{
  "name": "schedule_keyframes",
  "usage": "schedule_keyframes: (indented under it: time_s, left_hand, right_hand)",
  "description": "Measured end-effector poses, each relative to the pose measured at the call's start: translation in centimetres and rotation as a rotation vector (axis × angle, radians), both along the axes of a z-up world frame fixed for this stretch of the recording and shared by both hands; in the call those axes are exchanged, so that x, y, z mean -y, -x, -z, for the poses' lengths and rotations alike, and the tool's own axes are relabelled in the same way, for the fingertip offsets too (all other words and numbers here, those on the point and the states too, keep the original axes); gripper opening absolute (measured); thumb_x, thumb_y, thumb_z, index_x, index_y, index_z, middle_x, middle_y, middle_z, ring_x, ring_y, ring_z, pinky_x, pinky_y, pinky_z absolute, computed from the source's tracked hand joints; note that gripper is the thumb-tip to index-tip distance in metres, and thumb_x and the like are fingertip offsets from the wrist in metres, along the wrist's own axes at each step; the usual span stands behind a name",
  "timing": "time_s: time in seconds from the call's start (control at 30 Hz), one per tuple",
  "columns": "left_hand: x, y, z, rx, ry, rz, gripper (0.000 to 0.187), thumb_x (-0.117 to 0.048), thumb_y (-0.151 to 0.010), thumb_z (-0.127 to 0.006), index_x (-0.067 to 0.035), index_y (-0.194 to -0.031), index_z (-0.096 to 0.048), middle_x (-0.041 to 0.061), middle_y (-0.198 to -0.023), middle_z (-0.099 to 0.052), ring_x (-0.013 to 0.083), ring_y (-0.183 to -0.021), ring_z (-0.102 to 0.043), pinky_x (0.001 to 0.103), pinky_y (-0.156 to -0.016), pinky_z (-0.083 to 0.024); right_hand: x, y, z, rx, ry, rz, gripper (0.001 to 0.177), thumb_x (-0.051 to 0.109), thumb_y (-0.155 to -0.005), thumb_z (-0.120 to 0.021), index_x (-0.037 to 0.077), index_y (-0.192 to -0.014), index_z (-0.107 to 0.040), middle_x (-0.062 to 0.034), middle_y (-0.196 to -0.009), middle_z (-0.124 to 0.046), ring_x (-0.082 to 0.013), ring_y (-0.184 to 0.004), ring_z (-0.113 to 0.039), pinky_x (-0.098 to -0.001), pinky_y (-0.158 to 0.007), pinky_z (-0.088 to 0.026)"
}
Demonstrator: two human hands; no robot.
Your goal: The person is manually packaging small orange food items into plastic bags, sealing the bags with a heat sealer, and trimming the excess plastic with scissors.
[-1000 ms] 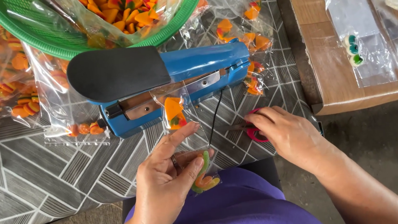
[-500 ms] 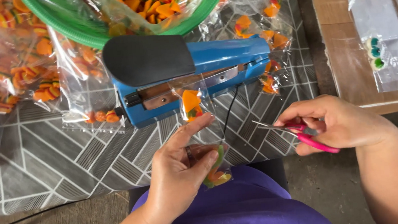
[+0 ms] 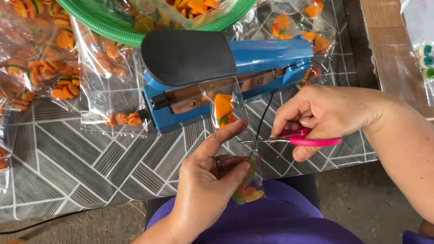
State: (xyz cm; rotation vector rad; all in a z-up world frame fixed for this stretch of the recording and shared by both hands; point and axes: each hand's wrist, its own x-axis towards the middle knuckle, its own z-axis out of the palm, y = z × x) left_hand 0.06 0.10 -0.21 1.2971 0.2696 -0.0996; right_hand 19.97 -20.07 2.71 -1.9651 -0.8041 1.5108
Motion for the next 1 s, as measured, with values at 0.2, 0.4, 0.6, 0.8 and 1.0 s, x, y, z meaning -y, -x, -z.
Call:
schedule_keyframes:
  time_s: [0.2,0.4,0.6,0.8,1.0]
  left_hand:
    - [-0.2,-0.1,-0.3,-0.020,-0.009,0.008,0.060,0.009,-0.086,-0.067,-0.016,-0.140,-0.061,-0.001,-0.143,-0.067,0.0060,-0.079,-0.071,0.020,-0.083,-0.063]
    - [-0.2,-0.2,-0.2,-0.031,0.011,0.002,0.059,0.009,-0.086,-0.068,-0.015,-0.139,-0.061,0.000,-0.143,-0.066,0.0068,-0.079,-0.073,0.020,-0.079,-0.064]
    - [-0.3,-0.4,-0.2,-0.073,0.000,0.010,0.060,0.009,-0.085,-0.069,-0.017,-0.139,-0.062,-0.003,-0.133,-0.073,0.0078,-0.081,-0.077,0.020,-0.079,-0.065]
    - [-0.4,-0.5,-0.4,-0.112,0.032,0.021,0.060,0.009,-0.086,-0.069,-0.018,-0.139,-0.065,0.000,-0.116,-0.076,0.0077,-0.078,-0.076,0.021,-0.071,-0.065]
    - [-0.4,-0.7,-0.6,-0.150,-0.001,0.022,0.060,0.008,-0.085,-0.070,-0.019,-0.138,-0.066,0.000,-0.107,-0.079,0.0071,-0.075,-0.076,0.020,-0.070,-0.064]
  right_hand:
    - [-0.3,0.0,1.0,-0.057,0.005,0.064,0.045,0.002,-0.063,-0.101,0.000,-0.106,-0.088,-0.0012,-0.072,-0.063,-0.0101,-0.066,-0.057,-0.0226,-0.064,-0.049]
    - [-1.1,-0.2,0.3,-0.047,0.014,0.005,0.046,0.005,-0.064,-0.101,0.004,-0.108,-0.086,-0.0020,-0.071,-0.070,-0.0100,-0.065,-0.062,-0.0231,-0.062,-0.052]
    - [-2.3,0.0,0.3,-0.085,0.068,0.034,0.048,0.005,-0.065,-0.099,0.003,-0.112,-0.086,-0.0035,-0.067,-0.070,-0.0100,-0.061,-0.062,-0.0232,-0.060,-0.052]
    - [-3.5,0.3,-0.7,-0.057,0.120,-0.010,0.049,0.008,-0.064,-0.100,0.006,-0.111,-0.087,-0.0036,-0.069,-0.072,-0.0108,-0.061,-0.064,-0.0233,-0.060,-0.051]
    - [-3.7,0.4,-0.3,-0.028,0.112,-0.031,0.043,0.009,-0.065,-0.101,0.007,-0.105,-0.088,-0.0009,-0.061,-0.065,-0.0096,-0.057,-0.057,-0.0239,-0.056,-0.047]
